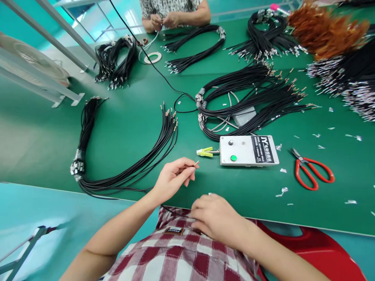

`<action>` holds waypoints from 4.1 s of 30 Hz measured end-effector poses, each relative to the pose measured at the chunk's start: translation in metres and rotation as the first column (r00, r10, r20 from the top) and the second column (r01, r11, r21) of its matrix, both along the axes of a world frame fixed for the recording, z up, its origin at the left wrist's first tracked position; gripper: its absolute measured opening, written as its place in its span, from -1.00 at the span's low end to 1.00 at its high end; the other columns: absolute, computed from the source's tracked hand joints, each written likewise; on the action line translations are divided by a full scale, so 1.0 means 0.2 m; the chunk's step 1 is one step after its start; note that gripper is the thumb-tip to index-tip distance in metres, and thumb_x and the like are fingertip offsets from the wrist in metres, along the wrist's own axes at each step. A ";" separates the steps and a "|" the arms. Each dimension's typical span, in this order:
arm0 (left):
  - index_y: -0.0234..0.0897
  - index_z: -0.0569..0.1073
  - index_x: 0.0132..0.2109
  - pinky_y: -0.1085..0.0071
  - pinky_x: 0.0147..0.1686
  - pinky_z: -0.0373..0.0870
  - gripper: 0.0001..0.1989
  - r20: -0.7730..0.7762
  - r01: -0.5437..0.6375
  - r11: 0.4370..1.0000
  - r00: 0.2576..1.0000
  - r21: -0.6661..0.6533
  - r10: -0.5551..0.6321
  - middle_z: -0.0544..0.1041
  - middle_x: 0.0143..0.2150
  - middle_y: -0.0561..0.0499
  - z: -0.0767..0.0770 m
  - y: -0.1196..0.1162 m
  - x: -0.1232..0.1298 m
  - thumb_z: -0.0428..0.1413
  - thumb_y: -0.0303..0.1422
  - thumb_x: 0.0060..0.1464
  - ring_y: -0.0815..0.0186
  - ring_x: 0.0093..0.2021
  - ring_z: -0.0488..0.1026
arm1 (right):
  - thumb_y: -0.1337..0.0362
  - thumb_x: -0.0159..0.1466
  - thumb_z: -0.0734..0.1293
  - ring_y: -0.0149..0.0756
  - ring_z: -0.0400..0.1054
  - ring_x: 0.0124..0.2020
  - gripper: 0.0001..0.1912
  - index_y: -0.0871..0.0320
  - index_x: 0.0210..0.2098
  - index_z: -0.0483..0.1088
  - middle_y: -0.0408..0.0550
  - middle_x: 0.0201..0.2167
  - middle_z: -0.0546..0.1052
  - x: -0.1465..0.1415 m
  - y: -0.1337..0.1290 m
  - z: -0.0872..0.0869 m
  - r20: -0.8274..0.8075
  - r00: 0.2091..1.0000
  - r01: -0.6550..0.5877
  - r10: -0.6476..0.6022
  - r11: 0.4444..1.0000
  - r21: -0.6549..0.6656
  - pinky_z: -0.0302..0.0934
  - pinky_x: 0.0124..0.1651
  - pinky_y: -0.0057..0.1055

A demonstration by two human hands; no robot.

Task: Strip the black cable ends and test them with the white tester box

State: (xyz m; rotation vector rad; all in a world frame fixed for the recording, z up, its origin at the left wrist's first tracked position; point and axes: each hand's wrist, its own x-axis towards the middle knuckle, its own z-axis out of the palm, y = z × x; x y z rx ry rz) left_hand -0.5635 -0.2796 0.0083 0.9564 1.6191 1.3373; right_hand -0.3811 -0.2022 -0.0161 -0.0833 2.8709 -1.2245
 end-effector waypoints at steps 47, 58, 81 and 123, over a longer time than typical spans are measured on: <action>-0.28 0.45 -0.33 0.46 -0.38 0.38 -0.89 -0.316 -0.147 0.975 0.929 0.167 0.194 0.44 -0.40 0.03 -0.03 -0.07 0.13 0.17 -0.41 0.19 0.38 -0.38 0.40 | 0.02 0.12 0.50 -0.43 0.29 -0.50 -0.71 0.13 -0.38 0.55 -0.09 -0.45 0.56 -0.18 0.07 0.03 0.366 0.651 0.519 -0.665 0.038 -0.854 0.25 -0.39 -0.43; -0.32 0.45 -0.33 0.51 -0.51 0.34 -0.80 0.076 -0.235 0.971 0.970 0.037 0.232 0.47 -0.44 0.06 -0.04 -0.07 0.14 0.25 -0.28 0.10 0.46 -0.53 0.36 | 0.06 0.15 0.50 -0.46 0.26 -0.52 -0.74 0.13 -0.36 0.53 -0.14 -0.48 0.52 -0.16 -0.01 -0.04 0.359 0.644 0.514 -0.675 0.035 -0.857 0.20 -0.40 -0.46; -0.33 0.50 -0.29 0.53 -0.59 0.28 -0.75 0.292 -0.167 0.984 0.946 0.068 0.141 0.41 -0.33 0.04 -0.10 0.02 0.12 0.30 -0.23 0.04 0.52 -0.56 0.35 | 0.00 0.15 0.47 -0.42 0.29 -0.54 -0.67 0.14 -0.38 0.45 -0.19 -0.56 0.46 -0.20 0.05 -0.03 0.294 0.714 0.549 -0.636 0.248 -0.798 0.23 -0.40 -0.42; -0.29 0.40 -0.41 0.53 -0.59 0.11 -0.81 0.016 -0.343 0.939 0.939 0.030 0.343 0.33 -0.58 0.16 -0.33 0.21 -0.14 0.21 -0.29 0.01 0.50 -0.62 0.23 | 0.45 0.34 0.25 -0.17 0.27 -0.21 -0.73 0.08 -0.46 0.35 -0.10 -0.49 0.47 -0.45 0.48 0.06 -0.007 0.943 0.205 -0.332 0.566 0.798 -0.07 -0.15 -0.19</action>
